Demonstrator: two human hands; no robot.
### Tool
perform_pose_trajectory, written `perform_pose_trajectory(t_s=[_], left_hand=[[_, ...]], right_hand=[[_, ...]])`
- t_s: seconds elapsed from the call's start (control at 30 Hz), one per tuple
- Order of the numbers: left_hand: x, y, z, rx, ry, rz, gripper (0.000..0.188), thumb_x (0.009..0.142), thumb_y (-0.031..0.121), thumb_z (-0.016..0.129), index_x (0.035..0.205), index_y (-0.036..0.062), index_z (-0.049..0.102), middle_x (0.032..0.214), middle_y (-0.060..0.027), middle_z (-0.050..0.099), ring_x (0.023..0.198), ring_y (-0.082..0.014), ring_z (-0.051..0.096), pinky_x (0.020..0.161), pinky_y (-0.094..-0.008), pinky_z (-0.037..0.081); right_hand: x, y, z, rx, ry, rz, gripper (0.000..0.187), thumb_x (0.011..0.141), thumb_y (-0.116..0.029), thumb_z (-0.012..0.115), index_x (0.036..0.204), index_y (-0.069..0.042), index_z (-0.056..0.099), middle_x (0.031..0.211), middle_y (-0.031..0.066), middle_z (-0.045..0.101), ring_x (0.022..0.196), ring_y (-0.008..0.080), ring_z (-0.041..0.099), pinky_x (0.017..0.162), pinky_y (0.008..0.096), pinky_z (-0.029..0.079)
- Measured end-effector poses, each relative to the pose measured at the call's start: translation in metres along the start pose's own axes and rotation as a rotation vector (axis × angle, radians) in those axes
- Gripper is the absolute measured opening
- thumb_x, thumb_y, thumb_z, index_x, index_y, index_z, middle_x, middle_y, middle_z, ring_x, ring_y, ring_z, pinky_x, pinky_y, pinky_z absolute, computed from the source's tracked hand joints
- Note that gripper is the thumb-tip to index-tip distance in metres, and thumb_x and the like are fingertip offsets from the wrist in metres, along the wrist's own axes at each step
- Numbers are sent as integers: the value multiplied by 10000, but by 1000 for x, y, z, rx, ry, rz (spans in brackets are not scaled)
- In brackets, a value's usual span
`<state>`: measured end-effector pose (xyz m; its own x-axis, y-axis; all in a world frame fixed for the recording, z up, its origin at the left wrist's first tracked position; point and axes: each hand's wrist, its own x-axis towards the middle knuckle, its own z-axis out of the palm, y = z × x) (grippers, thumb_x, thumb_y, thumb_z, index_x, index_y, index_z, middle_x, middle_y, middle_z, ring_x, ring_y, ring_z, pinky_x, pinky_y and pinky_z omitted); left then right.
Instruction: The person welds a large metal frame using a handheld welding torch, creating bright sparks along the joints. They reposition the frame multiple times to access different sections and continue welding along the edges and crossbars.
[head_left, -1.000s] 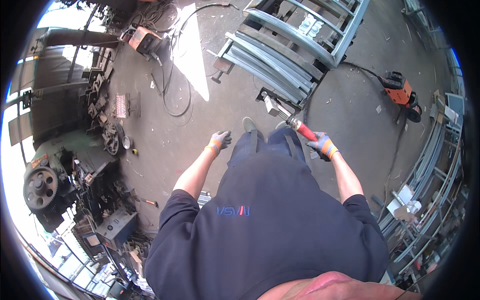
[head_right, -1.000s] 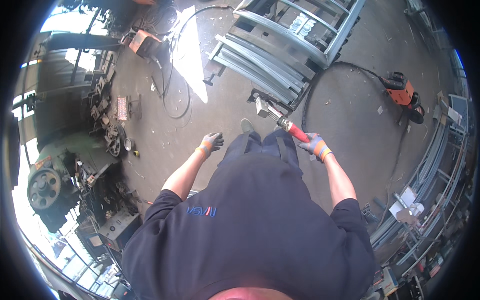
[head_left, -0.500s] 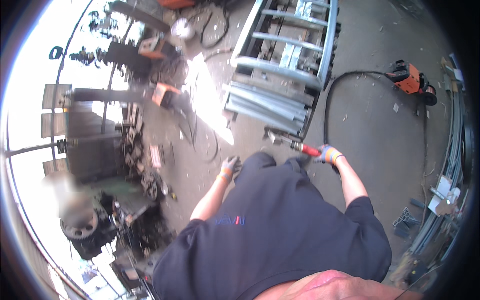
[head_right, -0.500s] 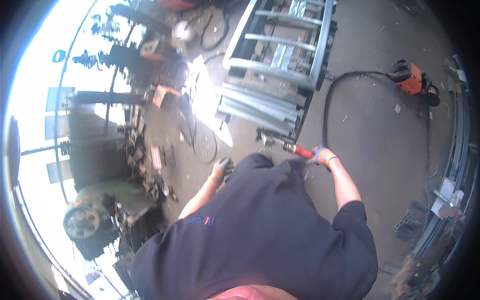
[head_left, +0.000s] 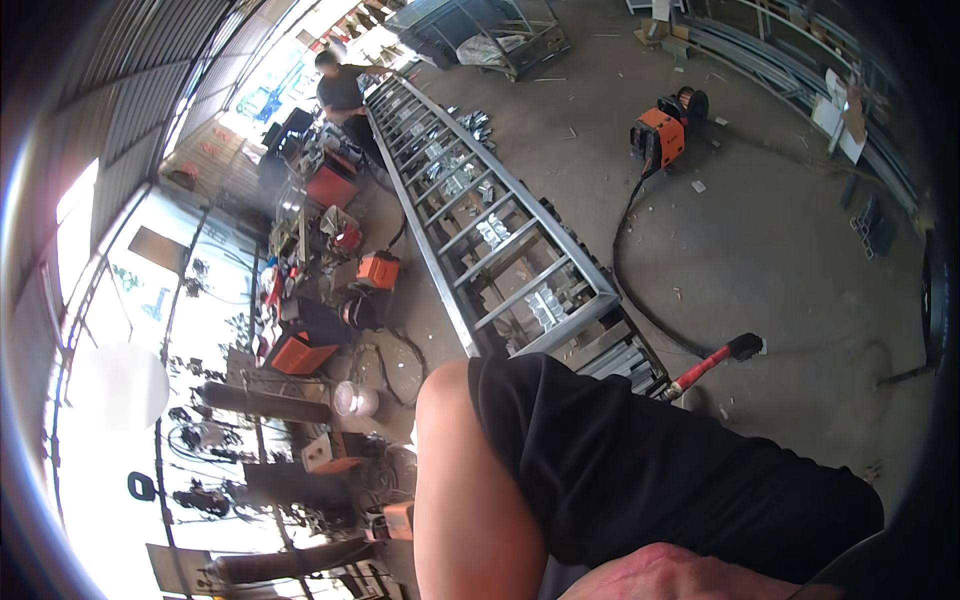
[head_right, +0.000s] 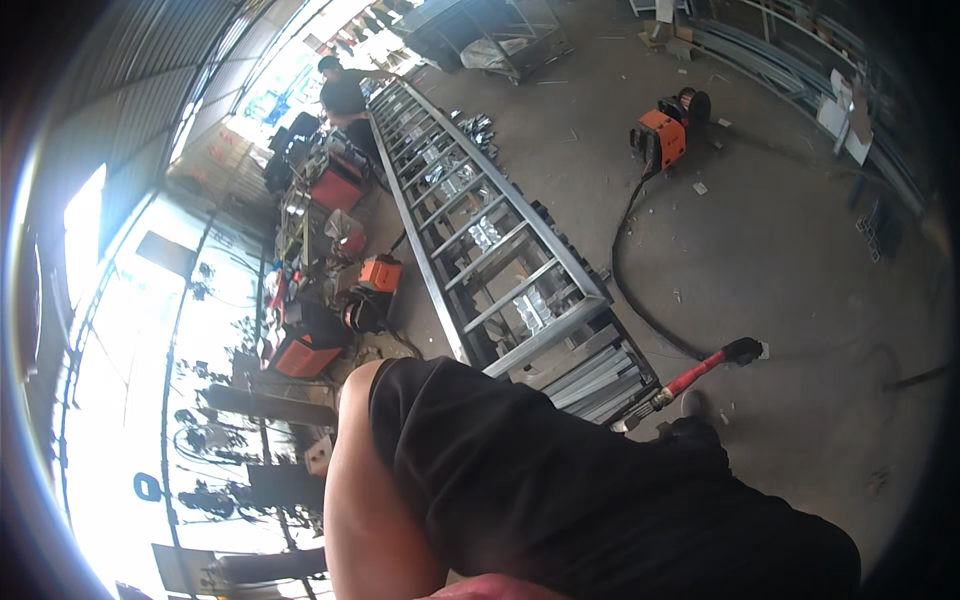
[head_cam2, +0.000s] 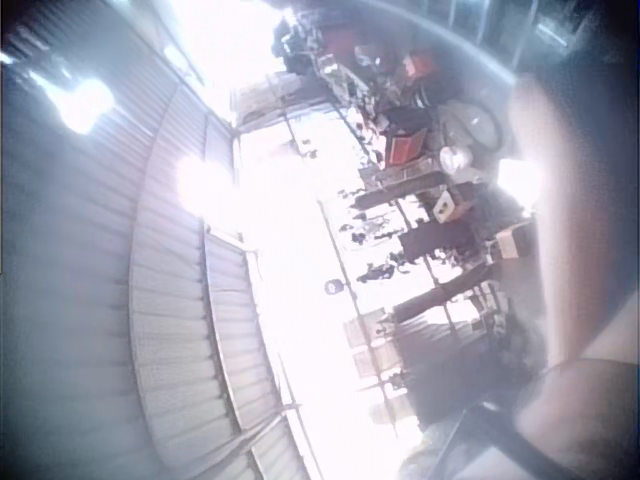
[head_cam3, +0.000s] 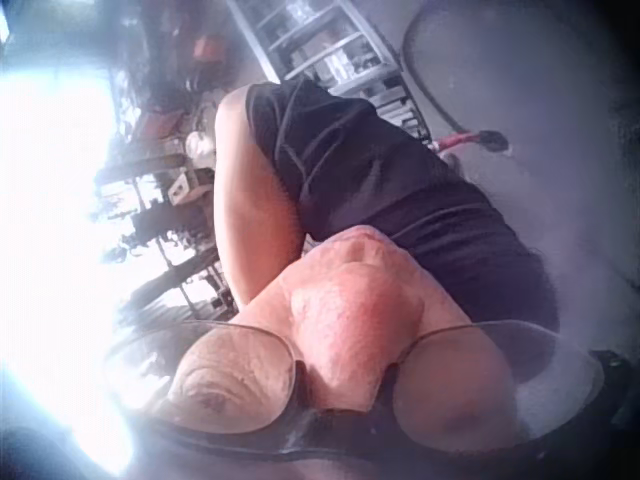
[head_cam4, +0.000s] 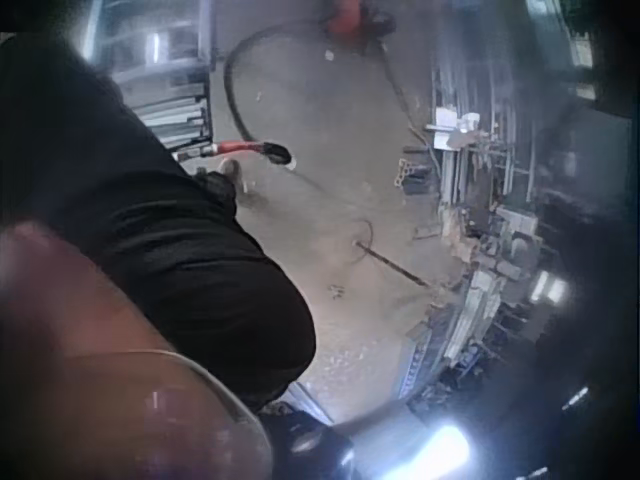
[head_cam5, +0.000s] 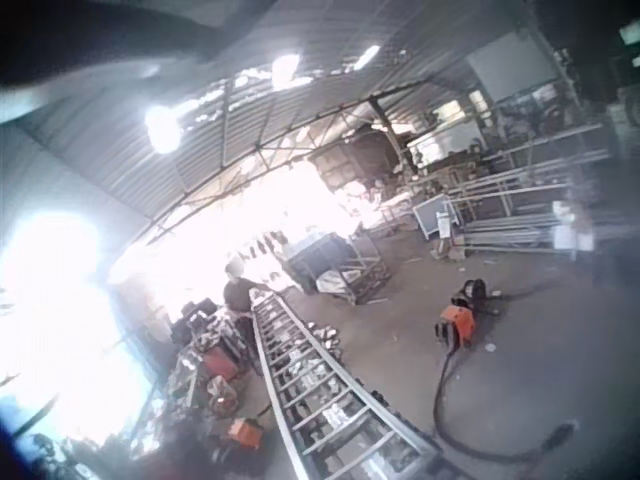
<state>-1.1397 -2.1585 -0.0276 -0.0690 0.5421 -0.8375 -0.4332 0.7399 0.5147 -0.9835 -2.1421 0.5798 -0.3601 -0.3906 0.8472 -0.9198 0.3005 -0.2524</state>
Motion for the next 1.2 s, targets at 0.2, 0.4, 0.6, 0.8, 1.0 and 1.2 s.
perform_pose_trajectory(t_s=[0.2,0.4,0.6,0.8,1.0,1.2], left_hand=[[30,-30,-20,-247,43,10,526,1044,524,534,1352,98,552,1218,-41,608,1154,-199,522,1008,-431,405],[-14,-18,-26,-315,275,274,620,1057,571,483,1438,83,508,1313,-50,580,1280,-198,480,1110,-449,360],[-95,120,82,304,-211,970,346,1056,149,473,1287,-53,632,1244,-147,676,1185,-255,630,1052,-402,486],[12,194,331,1069,-404,1070,513,998,299,678,1382,-33,597,1331,-251,662,1240,-381,638,1047,-412,501],[161,196,399,2330,-974,874,455,987,226,621,1387,9,625,1254,-154,686,1188,-341,643,1132,-468,455],[196,171,396,2840,-629,3288,426,947,189,569,1314,-2,669,1387,-165,638,1303,-359,588,1183,-521,417]], right_hand=[[-36,58,15,153,192,77,464,858,-275,786,1256,-74,660,1048,71,699,999,286,666,863,442,527],[-77,33,29,139,433,175,505,863,-271,806,1306,-78,661,1003,76,716,942,270,684,836,424,536],[-256,-82,59,-309,1076,873,547,869,-268,826,1356,-81,662,958,81,734,886,255,703,809,406,545],[-413,-172,298,-686,1522,2154,583,913,-369,797,1413,-125,622,1258,158,708,1192,364,662,1015,453,539],[-371,-143,551,-233,2846,1925,415,993,-328,700,1304,-54,689,968,63,749,829,151,684,791,322,561],[-393,-30,665,628,2933,2259,392,1037,-386,549,807,-82,641,776,104,719,658,308,681,599,466,541]])
